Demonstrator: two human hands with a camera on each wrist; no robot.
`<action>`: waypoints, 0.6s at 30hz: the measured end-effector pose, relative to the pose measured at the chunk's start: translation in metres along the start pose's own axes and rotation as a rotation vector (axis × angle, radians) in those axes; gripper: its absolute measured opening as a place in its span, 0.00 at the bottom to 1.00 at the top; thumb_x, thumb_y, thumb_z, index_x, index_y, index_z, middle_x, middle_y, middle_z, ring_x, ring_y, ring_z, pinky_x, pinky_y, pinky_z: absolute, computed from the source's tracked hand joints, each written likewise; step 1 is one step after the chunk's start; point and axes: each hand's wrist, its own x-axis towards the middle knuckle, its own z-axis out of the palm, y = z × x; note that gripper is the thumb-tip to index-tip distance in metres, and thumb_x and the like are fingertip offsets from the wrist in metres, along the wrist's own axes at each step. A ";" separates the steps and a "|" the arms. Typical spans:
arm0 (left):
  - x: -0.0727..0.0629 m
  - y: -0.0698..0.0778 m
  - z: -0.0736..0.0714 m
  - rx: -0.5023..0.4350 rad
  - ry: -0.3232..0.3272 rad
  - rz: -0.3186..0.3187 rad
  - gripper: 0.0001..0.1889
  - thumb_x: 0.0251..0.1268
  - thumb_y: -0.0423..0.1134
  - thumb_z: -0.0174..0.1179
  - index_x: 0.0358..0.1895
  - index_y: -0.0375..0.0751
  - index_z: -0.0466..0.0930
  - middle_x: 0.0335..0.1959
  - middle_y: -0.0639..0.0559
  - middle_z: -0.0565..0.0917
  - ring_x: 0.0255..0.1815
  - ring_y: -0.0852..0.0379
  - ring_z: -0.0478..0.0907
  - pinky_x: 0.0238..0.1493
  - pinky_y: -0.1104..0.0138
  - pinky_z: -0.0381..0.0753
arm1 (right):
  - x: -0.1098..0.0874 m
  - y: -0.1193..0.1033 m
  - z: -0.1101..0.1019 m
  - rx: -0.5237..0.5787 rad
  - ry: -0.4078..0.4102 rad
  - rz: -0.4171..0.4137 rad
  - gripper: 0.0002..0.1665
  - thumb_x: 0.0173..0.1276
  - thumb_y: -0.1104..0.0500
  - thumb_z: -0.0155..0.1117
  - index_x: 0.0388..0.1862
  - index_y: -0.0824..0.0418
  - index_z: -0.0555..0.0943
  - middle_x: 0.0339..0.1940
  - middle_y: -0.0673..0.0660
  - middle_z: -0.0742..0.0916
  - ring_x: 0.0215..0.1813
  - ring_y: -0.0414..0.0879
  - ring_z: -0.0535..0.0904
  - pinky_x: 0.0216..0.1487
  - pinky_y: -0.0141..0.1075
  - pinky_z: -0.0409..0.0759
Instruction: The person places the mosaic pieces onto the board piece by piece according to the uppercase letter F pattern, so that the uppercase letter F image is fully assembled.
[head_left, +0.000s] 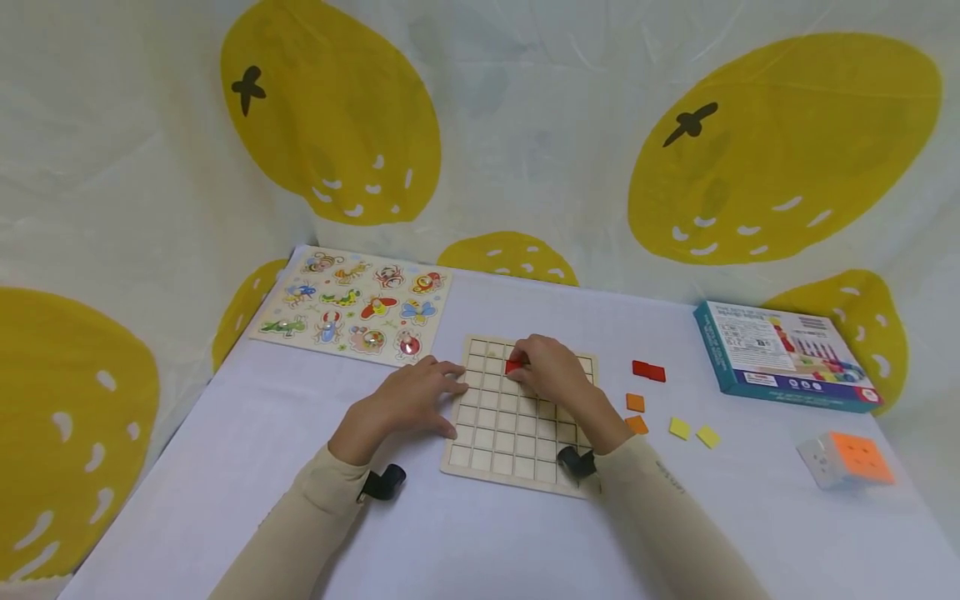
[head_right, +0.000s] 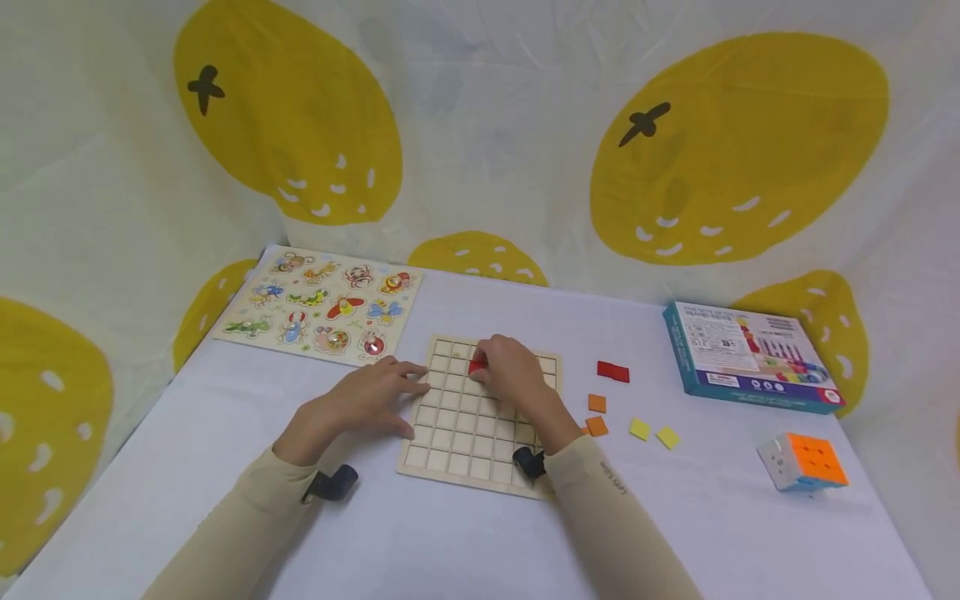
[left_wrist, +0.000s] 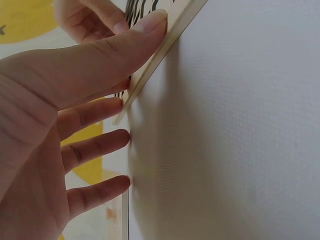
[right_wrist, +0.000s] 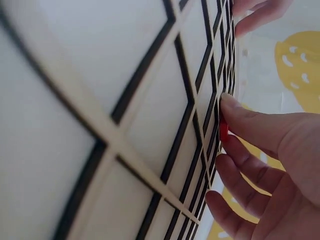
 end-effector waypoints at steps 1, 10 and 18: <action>0.000 0.000 0.000 0.001 -0.001 0.000 0.38 0.46 0.55 0.80 0.65 0.53 0.82 0.75 0.55 0.74 0.67 0.50 0.72 0.57 0.56 0.80 | 0.000 -0.001 0.000 0.004 0.004 0.008 0.10 0.65 0.52 0.75 0.42 0.55 0.88 0.42 0.52 0.88 0.45 0.48 0.84 0.50 0.45 0.84; 0.001 0.001 0.000 -0.003 -0.009 -0.008 0.38 0.46 0.55 0.80 0.66 0.52 0.81 0.76 0.55 0.73 0.70 0.49 0.71 0.62 0.54 0.79 | 0.002 -0.005 0.000 0.032 0.013 0.068 0.11 0.64 0.53 0.76 0.43 0.55 0.89 0.43 0.52 0.90 0.46 0.48 0.84 0.51 0.45 0.84; 0.001 0.001 0.002 -0.020 -0.011 -0.002 0.39 0.47 0.54 0.80 0.67 0.49 0.80 0.77 0.53 0.71 0.75 0.48 0.68 0.69 0.50 0.76 | 0.001 -0.007 -0.002 0.039 0.007 0.089 0.12 0.64 0.53 0.76 0.43 0.56 0.88 0.43 0.53 0.89 0.46 0.49 0.84 0.50 0.45 0.83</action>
